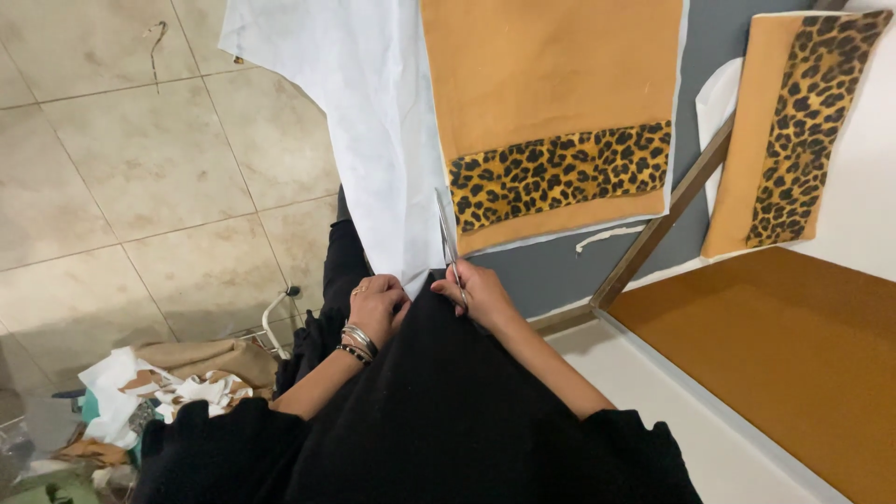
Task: Cutting a large piece of white fabric with scissors and then folding it on a work surface.
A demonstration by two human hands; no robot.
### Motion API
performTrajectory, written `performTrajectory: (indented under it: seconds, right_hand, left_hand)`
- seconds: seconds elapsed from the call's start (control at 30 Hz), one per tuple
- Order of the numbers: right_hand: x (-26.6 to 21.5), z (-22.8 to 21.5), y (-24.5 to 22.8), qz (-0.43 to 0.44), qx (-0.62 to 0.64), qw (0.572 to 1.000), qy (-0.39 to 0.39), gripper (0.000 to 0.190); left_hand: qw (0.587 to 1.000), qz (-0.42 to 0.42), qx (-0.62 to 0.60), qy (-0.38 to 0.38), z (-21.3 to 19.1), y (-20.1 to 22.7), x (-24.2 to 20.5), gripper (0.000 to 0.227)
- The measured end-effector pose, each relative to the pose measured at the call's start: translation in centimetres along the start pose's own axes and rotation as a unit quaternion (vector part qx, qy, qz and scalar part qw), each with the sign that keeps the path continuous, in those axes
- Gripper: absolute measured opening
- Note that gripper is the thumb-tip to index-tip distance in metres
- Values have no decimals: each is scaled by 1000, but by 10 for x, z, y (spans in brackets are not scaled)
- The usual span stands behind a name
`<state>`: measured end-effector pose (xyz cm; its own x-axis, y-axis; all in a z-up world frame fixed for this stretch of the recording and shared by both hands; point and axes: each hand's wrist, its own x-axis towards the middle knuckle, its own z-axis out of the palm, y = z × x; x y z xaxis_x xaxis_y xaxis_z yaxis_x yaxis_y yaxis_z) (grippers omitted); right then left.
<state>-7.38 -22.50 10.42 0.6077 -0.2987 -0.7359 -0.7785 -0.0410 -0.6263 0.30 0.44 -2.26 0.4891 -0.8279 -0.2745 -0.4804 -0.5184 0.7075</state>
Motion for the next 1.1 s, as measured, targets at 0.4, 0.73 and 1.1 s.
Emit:
performTrajectory:
  seconds: [0.4, 0.73, 1.1]
  right_hand:
    - [16, -16, -30, -17, -2, 1000, -5, 40]
    - [24, -36, -63, -9, -39, 999, -34, 42]
    - [49, -29, -53, -7, -45, 999, -2, 43]
  left_hand:
    - [998, -10, 15, -68, 2, -3, 10, 15]
    - [996, 7, 30, -83, 15, -17, 16, 16]
    - [992, 1, 53, -114, 37, -30, 21, 18]
